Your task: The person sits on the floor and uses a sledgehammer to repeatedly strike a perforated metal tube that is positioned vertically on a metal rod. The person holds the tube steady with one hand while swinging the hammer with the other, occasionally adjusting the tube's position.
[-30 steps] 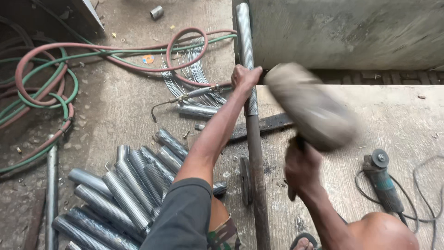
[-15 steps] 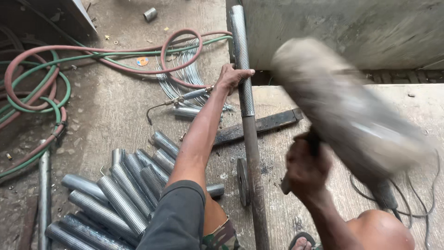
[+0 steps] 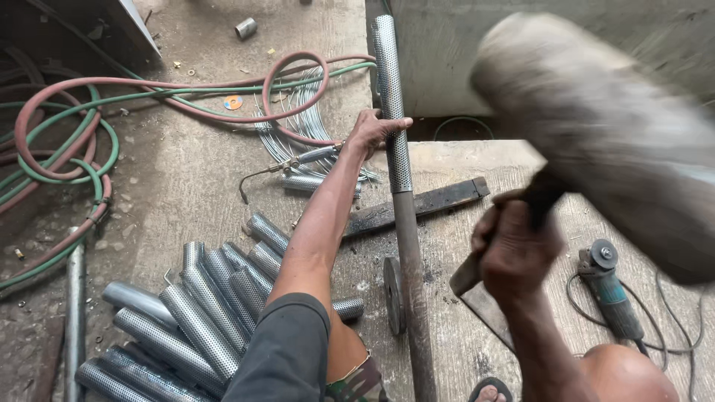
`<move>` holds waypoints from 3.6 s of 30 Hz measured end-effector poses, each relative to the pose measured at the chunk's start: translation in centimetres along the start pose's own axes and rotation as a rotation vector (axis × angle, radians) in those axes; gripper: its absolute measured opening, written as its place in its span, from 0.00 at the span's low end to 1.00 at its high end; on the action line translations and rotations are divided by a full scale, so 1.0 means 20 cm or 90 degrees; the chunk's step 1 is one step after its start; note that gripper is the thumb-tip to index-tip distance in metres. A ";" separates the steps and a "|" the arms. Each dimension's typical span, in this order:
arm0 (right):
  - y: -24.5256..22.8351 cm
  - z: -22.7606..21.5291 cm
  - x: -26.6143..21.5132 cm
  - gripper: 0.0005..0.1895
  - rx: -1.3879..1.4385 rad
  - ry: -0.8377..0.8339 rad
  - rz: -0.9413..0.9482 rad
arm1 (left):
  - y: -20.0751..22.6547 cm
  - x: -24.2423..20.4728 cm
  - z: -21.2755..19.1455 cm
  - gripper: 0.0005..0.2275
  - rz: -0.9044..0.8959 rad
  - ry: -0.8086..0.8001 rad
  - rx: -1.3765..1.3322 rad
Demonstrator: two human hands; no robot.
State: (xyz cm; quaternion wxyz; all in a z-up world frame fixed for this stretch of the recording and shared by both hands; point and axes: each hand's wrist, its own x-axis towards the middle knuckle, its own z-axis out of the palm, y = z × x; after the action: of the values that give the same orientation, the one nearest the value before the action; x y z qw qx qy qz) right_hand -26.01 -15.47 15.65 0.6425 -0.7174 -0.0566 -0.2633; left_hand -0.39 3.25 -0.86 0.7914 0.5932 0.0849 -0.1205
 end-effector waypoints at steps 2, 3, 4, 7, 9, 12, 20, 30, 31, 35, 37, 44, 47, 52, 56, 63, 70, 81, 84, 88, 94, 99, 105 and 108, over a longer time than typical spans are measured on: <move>0.15 0.05 -0.03 0.08 -0.135 -0.125 -0.055 | 0.01 -0.01 0.01 0.32 -0.005 0.003 -0.004; 0.16 0.06 -0.04 0.08 -0.137 -0.122 -0.056 | -0.02 -0.04 0.01 0.32 -0.005 -0.001 -0.004; 0.16 0.07 -0.04 0.13 -0.278 -0.208 0.166 | -0.04 -0.06 0.01 0.43 -0.022 0.021 0.012; 0.09 0.09 0.08 0.21 -0.325 -0.238 0.385 | -0.02 0.10 0.01 0.43 -0.034 -0.022 -0.134; -0.01 0.06 0.08 0.23 -0.245 -0.202 0.426 | -0.05 0.07 0.03 0.32 -0.081 -0.078 -0.302; -0.15 0.07 0.11 0.16 -0.115 -0.102 0.272 | 0.00 -0.04 0.03 0.09 -0.021 -0.071 -0.348; 0.04 0.18 0.17 0.16 -0.227 -0.156 0.138 | -0.08 0.02 -0.07 0.23 -0.185 -0.194 -0.333; -0.11 0.04 0.09 0.11 -0.110 -0.078 0.124 | -0.11 0.08 -0.06 0.23 -0.084 -0.045 -0.271; -0.08 0.04 0.08 0.10 -0.139 -0.058 0.033 | -0.07 0.10 -0.07 0.29 -0.039 0.012 -0.130; 0.25 0.03 -0.05 0.12 -0.256 -0.094 -0.119 | -0.04 0.08 0.00 0.33 -0.001 0.034 -0.130; 0.24 0.04 0.01 0.17 -0.310 -0.174 0.136 | -0.03 0.04 -0.03 0.35 -0.045 0.011 -0.146; -0.09 0.03 0.06 0.11 -0.172 -0.112 0.139 | -0.03 0.05 -0.07 0.33 -0.094 -0.018 -0.122; -0.03 0.02 0.08 0.09 -0.206 -0.075 -0.074 | 0.02 0.05 -0.05 0.31 -0.065 0.017 -0.043; 0.29 0.13 0.03 0.14 -0.386 -0.223 0.054 | 0.04 -0.04 -0.04 0.33 -0.065 0.029 -0.057; 0.18 0.07 0.19 0.19 -0.292 -0.264 0.382 | -0.05 0.03 -0.01 0.26 -0.094 -0.003 -0.143; -0.21 0.00 0.07 0.10 -0.069 -0.057 0.176 | -0.08 0.01 0.01 0.17 -0.105 -0.063 -0.356; 0.16 -0.02 -0.23 0.15 -0.364 -0.219 0.230 | -0.06 0.03 0.01 0.42 -0.020 0.083 0.106; -0.04 0.03 0.08 0.15 -0.011 -0.028 0.018 | -0.06 0.07 0.00 0.29 0.002 0.047 -0.050; 0.24 0.08 0.10 0.06 -0.135 -0.082 -0.055 | -0.05 0.04 0.00 0.30 -0.008 0.035 -0.049; 0.35 0.10 0.16 0.19 -0.283 -0.216 0.370 | -0.06 0.11 0.01 0.26 -0.035 0.024 -0.128; -0.13 0.04 0.14 0.16 -0.148 -0.107 0.243 | -0.02 0.06 0.03 0.43 0.022 0.076 0.080; 0.21 0.07 0.03 0.09 -0.118 0.004 0.030 | -0.02 0.04 0.04 0.25 0.063 0.127 0.121; 0.15 0.08 0.25 0.22 -0.281 -0.261 0.414 | -0.02 0.02 0.03 0.35 -0.005 0.120 0.178; -0.04 0.03 0.20 0.23 -0.252 -0.180 0.384 | -0.09 0.02 0.00 0.36 -0.002 0.120 0.120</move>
State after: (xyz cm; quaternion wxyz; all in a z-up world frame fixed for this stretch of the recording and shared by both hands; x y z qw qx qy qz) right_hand -22.79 -15.76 18.03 0.5257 -0.8414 0.1210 0.0328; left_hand -0.44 2.73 -2.62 0.7204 0.6737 0.1481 -0.0724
